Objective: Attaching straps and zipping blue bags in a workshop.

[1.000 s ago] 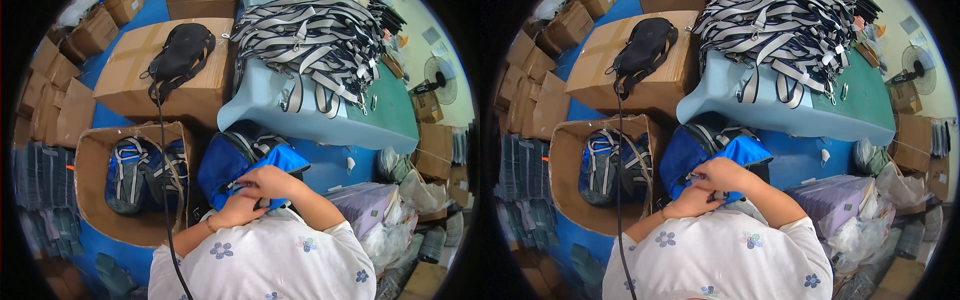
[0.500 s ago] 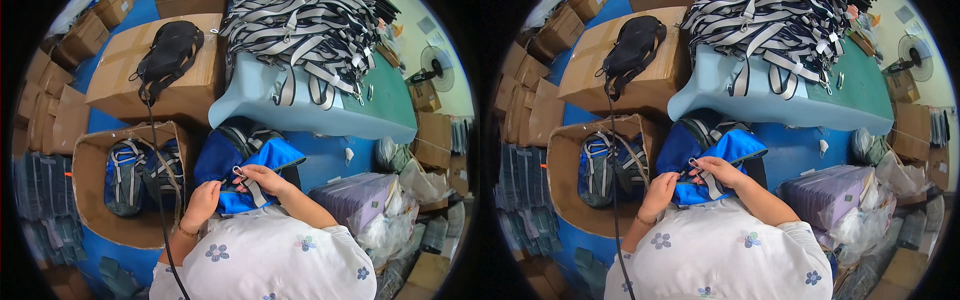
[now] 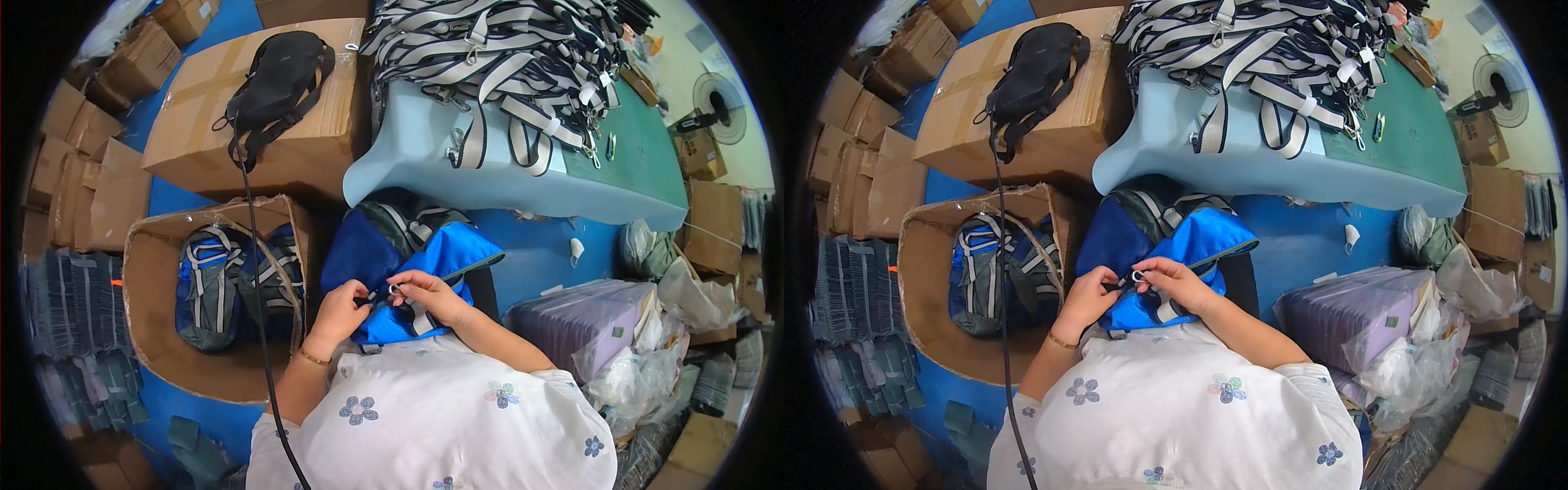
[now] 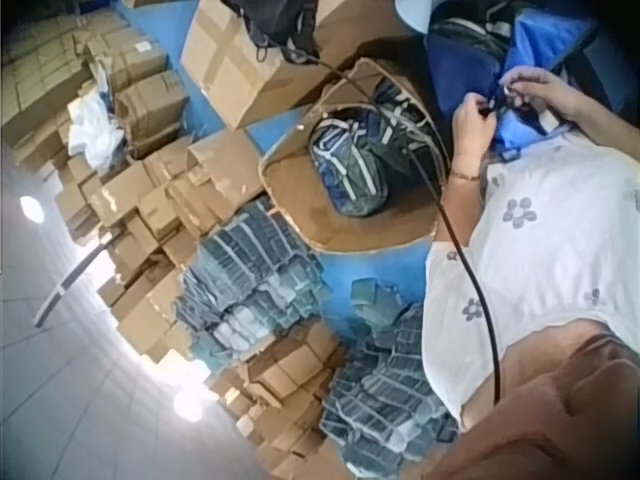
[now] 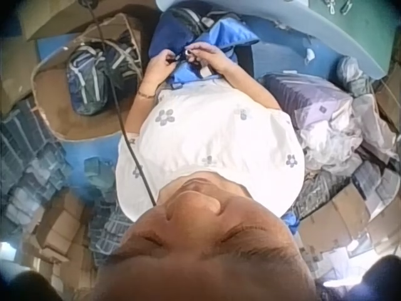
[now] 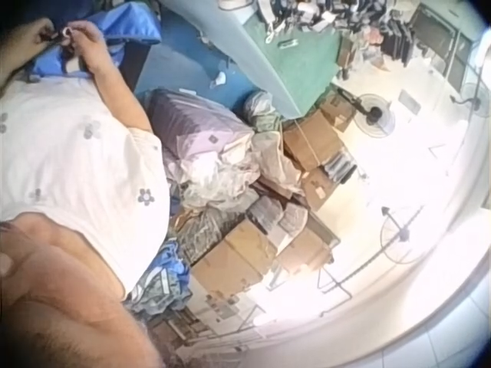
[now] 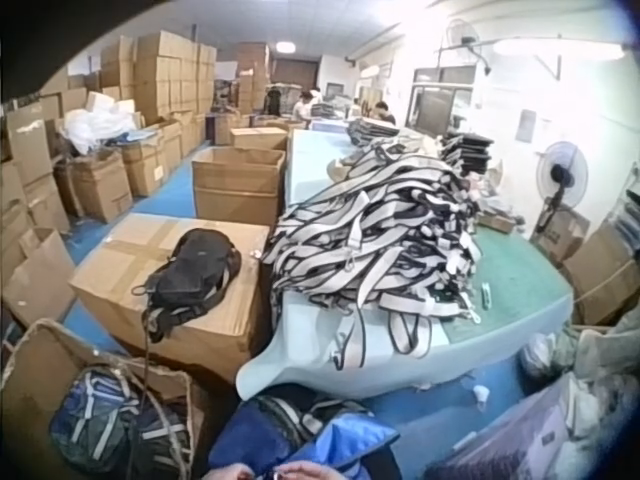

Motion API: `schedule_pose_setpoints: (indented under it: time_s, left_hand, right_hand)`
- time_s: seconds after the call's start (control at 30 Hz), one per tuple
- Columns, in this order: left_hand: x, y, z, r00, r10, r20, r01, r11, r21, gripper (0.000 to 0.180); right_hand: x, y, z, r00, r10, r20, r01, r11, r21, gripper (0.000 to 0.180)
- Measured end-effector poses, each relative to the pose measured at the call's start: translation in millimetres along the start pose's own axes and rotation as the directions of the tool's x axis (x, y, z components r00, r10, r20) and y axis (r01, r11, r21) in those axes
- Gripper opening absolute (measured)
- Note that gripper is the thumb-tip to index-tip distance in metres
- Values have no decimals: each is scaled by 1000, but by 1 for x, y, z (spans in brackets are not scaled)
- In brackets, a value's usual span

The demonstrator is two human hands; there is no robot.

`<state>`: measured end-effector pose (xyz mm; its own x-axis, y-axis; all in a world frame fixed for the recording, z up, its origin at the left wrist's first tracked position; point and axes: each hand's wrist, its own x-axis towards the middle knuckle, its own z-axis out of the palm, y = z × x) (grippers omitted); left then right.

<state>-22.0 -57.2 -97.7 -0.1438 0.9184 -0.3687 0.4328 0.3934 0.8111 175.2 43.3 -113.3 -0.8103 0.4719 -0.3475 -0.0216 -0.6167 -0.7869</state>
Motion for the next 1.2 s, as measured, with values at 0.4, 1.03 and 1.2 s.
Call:
schedule_pose_setpoints:
  time_s: [0.4,1.03,1.2]
  left_hand:
    - [12,-17,18,967,233,107,-256,899,356,38]
    - [8,41,-15,927,350,-135,-364,755,-546,23]
    - [-10,67,-29,893,426,-145,-449,828,-337,18]
  right_hand:
    - [9,25,-10,994,88,58,-86,996,-38,19]
    - [26,-127,28,905,-113,409,357,724,-590,15]
    - [19,-135,55,941,-218,261,287,919,-269,19]
